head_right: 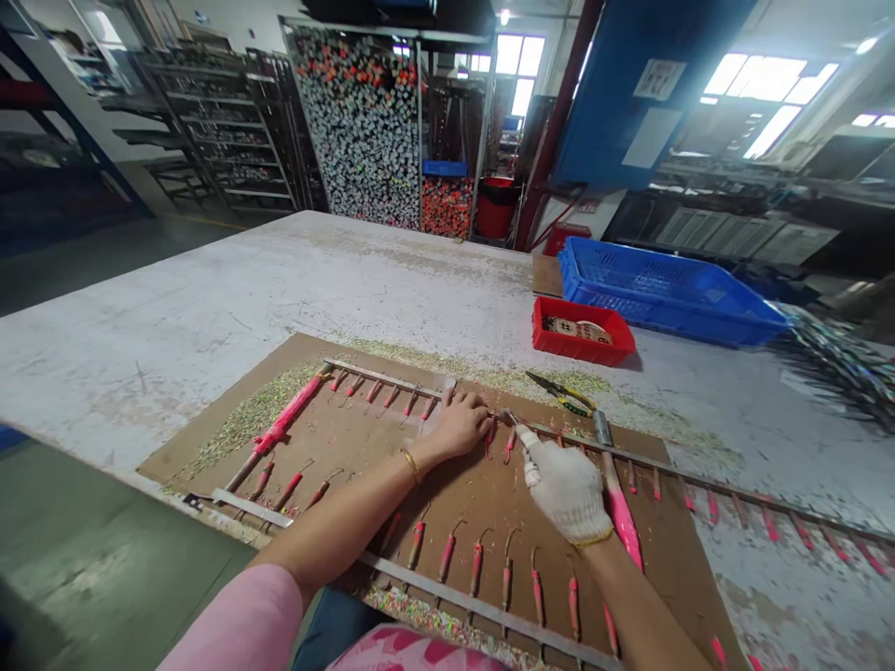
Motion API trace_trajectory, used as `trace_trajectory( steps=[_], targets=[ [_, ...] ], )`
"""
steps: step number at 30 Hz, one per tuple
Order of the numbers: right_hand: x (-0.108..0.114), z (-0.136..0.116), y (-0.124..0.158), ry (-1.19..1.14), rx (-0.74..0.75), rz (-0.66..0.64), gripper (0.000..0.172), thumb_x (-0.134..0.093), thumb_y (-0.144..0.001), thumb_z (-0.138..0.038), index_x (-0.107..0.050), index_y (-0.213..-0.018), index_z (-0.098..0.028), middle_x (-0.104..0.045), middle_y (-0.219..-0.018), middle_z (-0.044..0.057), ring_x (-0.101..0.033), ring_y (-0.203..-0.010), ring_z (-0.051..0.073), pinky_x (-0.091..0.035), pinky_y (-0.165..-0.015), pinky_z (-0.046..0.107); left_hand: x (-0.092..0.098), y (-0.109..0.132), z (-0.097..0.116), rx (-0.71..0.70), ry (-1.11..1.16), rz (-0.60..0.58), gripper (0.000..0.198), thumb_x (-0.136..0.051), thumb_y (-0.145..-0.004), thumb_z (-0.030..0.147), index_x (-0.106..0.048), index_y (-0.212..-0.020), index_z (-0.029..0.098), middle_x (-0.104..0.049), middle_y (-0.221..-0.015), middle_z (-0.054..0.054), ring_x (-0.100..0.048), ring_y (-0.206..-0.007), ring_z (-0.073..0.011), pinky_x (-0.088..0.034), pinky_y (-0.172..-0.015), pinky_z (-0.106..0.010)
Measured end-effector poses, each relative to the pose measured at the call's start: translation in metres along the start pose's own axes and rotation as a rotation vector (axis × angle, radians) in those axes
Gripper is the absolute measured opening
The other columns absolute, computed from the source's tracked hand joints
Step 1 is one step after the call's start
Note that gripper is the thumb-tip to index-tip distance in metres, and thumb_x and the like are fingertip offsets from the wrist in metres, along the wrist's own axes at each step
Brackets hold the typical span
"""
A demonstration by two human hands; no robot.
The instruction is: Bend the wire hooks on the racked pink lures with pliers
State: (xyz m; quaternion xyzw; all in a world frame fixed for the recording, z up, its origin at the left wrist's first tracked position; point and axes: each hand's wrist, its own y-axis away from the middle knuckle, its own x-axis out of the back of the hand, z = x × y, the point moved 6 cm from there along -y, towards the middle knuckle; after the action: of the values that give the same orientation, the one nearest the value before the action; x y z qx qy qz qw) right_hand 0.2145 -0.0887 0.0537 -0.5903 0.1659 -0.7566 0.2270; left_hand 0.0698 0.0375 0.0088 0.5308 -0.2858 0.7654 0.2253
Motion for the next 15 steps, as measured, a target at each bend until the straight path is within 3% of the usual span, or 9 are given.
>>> trace_trajectory(
  steps=[4, 9, 13, 15],
  targets=[
    [0.012, 0.012, 0.002, -0.006, -0.149, 0.198, 0.039, -0.054, -0.100, -0.036, -0.075, -0.128, -0.021, -0.065, -0.070, 0.004, -0.054, -0.068, 0.017, -0.034, -0.069, 0.032, -0.002, 0.000, 0.000, 0.003, -0.004, 0.001, 0.039, -0.044, -0.107, 0.042, -0.078, -0.104, 0.025, -0.068, -0.121, -0.007, -0.055, -0.119, -0.0266, -0.027, -0.117, -0.054],
    [-0.001, 0.000, -0.001, 0.016, 0.025, -0.038, 0.041, -0.052, -0.097, -0.026, -0.073, -0.132, -0.030, -0.064, -0.066, 0.001, -0.047, -0.058, 0.015, -0.025, -0.063, 0.034, -0.002, 0.000, 0.000, -0.006, -0.001, 0.034, 0.042, -0.042, -0.108, 0.044, -0.079, -0.102, 0.025, -0.069, -0.118, -0.007, -0.056, -0.118, -0.0266, -0.029, -0.116, -0.054],
    [0.005, 0.003, -0.002, 0.019, -0.059, 0.075, 0.040, -0.052, -0.100, -0.033, -0.074, -0.132, -0.023, -0.064, -0.066, 0.003, -0.051, -0.062, 0.017, -0.029, -0.066, 0.034, -0.004, -0.001, 0.000, -0.002, 0.004, 0.029, 0.041, -0.044, -0.108, 0.044, -0.079, -0.102, 0.025, -0.069, -0.118, -0.008, -0.057, -0.118, -0.0273, -0.029, -0.116, -0.055],
    [0.004, 0.002, -0.002, -0.032, -0.057, 0.068, 0.040, -0.050, -0.100, -0.031, -0.074, -0.130, -0.021, -0.065, -0.067, 0.004, -0.052, -0.062, 0.017, -0.031, -0.067, 0.034, -0.004, -0.001, 0.000, 0.006, 0.006, 0.035, 0.041, -0.044, -0.108, 0.045, -0.079, -0.102, 0.025, -0.069, -0.118, -0.008, -0.057, -0.118, -0.0273, -0.028, -0.116, -0.055]
  ],
)
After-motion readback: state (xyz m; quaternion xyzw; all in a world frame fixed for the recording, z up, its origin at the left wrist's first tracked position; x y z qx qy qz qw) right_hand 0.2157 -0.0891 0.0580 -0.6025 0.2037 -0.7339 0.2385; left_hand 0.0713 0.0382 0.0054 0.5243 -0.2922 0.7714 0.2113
